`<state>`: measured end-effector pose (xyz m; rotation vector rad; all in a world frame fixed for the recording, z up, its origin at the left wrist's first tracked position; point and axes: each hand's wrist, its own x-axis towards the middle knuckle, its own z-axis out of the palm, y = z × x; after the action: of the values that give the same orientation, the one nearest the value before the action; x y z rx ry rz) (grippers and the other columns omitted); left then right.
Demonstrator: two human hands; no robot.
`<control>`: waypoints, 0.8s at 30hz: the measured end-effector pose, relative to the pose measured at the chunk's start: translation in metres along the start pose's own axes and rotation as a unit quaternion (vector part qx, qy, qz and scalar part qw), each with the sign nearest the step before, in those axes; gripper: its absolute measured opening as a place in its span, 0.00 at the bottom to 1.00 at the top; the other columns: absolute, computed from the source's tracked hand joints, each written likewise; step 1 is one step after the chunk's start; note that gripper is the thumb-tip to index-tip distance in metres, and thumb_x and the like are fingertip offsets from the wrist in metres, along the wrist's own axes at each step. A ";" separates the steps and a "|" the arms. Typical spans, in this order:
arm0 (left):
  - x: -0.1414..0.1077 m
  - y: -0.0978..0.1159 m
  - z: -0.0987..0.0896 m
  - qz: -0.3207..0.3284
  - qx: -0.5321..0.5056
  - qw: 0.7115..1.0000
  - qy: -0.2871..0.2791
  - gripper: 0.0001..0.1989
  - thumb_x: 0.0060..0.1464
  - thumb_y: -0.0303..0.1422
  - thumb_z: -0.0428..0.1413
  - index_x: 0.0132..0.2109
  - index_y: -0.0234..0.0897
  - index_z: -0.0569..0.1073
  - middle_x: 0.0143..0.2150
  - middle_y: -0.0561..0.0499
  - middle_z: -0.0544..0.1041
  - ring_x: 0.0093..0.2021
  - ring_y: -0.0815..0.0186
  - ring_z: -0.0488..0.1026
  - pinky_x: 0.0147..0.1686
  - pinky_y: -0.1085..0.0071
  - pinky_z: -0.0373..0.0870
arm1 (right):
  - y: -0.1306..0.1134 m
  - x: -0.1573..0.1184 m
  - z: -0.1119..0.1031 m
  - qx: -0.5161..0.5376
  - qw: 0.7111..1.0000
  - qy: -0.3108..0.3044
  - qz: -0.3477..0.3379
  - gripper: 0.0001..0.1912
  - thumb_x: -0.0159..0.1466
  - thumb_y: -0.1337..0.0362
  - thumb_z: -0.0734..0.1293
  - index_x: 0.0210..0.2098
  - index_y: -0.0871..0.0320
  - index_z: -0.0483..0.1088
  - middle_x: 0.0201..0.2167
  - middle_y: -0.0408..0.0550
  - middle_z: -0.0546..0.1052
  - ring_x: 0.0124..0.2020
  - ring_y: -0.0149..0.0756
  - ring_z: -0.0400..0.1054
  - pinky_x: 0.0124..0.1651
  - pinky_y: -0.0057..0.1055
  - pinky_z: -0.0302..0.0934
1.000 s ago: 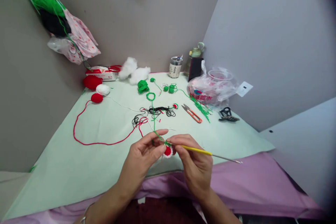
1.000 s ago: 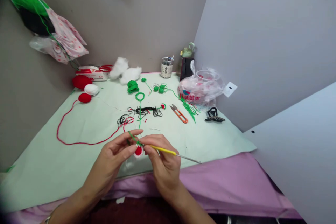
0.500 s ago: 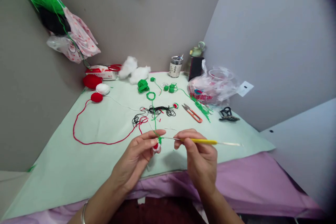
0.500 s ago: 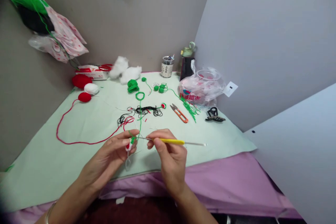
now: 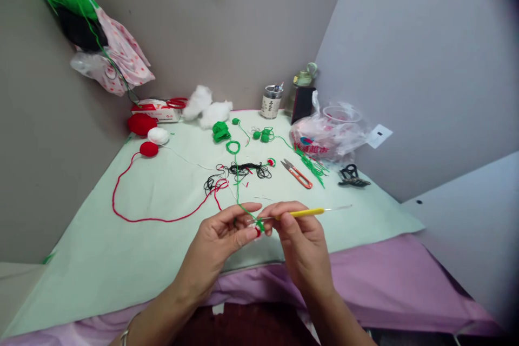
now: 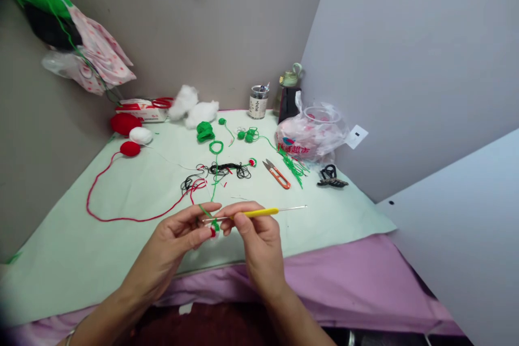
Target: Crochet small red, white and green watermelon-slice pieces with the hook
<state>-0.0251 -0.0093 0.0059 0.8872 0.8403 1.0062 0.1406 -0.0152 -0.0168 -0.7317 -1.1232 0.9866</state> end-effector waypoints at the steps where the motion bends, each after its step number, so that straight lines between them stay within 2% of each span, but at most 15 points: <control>1: 0.000 0.000 -0.001 0.004 0.009 1.000 0.004 0.14 0.54 0.37 0.72 0.49 0.47 0.87 0.35 0.53 0.80 0.34 0.70 0.72 0.38 0.74 0.68 | -0.002 0.000 0.001 0.018 1.000 0.005 0.010 0.09 0.72 0.57 0.70 0.39 0.55 0.79 0.34 0.47 0.82 0.30 0.33 0.74 0.36 0.31 0.72; 5: -0.002 0.000 -0.004 0.016 0.035 0.999 0.011 0.13 0.55 0.39 0.71 0.48 0.47 0.87 0.36 0.54 0.78 0.30 0.72 0.67 0.33 0.75 0.66 | -0.009 0.001 0.004 0.089 0.994 0.011 0.062 0.10 0.73 0.57 0.69 0.38 0.54 0.78 0.35 0.46 0.83 0.30 0.32 0.74 0.37 0.30 0.70; 9: -0.003 0.001 -0.005 0.021 0.046 0.999 0.013 0.12 0.55 0.39 0.70 0.48 0.46 0.87 0.35 0.54 0.77 0.31 0.70 0.68 0.35 0.73 0.67 | -0.013 0.001 0.001 0.086 0.994 -0.026 0.054 0.11 0.75 0.57 0.66 0.40 0.53 0.78 0.36 0.46 0.83 0.33 0.32 0.75 0.39 0.31 0.70; 16: -0.003 0.000 -0.006 0.033 0.071 0.997 0.011 0.12 0.57 0.39 0.69 0.49 0.49 0.87 0.36 0.54 0.78 0.33 0.69 0.69 0.37 0.73 0.67 | -0.018 -0.007 -0.009 -0.081 0.991 -0.080 -0.067 0.11 0.77 0.64 0.62 0.46 0.51 0.77 0.40 0.45 0.82 0.39 0.34 0.76 0.44 0.33 0.71; 20: -0.003 0.000 -0.005 0.026 0.066 0.997 0.007 0.13 0.56 0.39 0.70 0.49 0.49 0.86 0.34 0.55 0.77 0.35 0.69 0.70 0.36 0.75 0.67 | -0.023 -0.007 -0.011 -0.172 0.970 -0.101 -0.137 0.11 0.77 0.68 0.61 0.48 0.53 0.76 0.42 0.47 0.82 0.43 0.35 0.77 0.47 0.33 0.72; 24: -0.002 -0.001 -0.004 0.046 0.078 0.996 0.015 0.12 0.56 0.39 0.70 0.49 0.49 0.87 0.34 0.55 0.78 0.38 0.68 0.72 0.41 0.74 0.69 | -0.026 -0.005 -0.009 -0.256 0.936 -0.120 -0.209 0.12 0.77 0.69 0.59 0.49 0.55 0.74 0.40 0.50 0.82 0.44 0.36 0.78 0.46 0.33 0.74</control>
<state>-0.0296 -0.0107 0.0039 1.0533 0.9197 1.0457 0.1552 -0.0300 0.0015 -0.7486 -1.7024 0.4229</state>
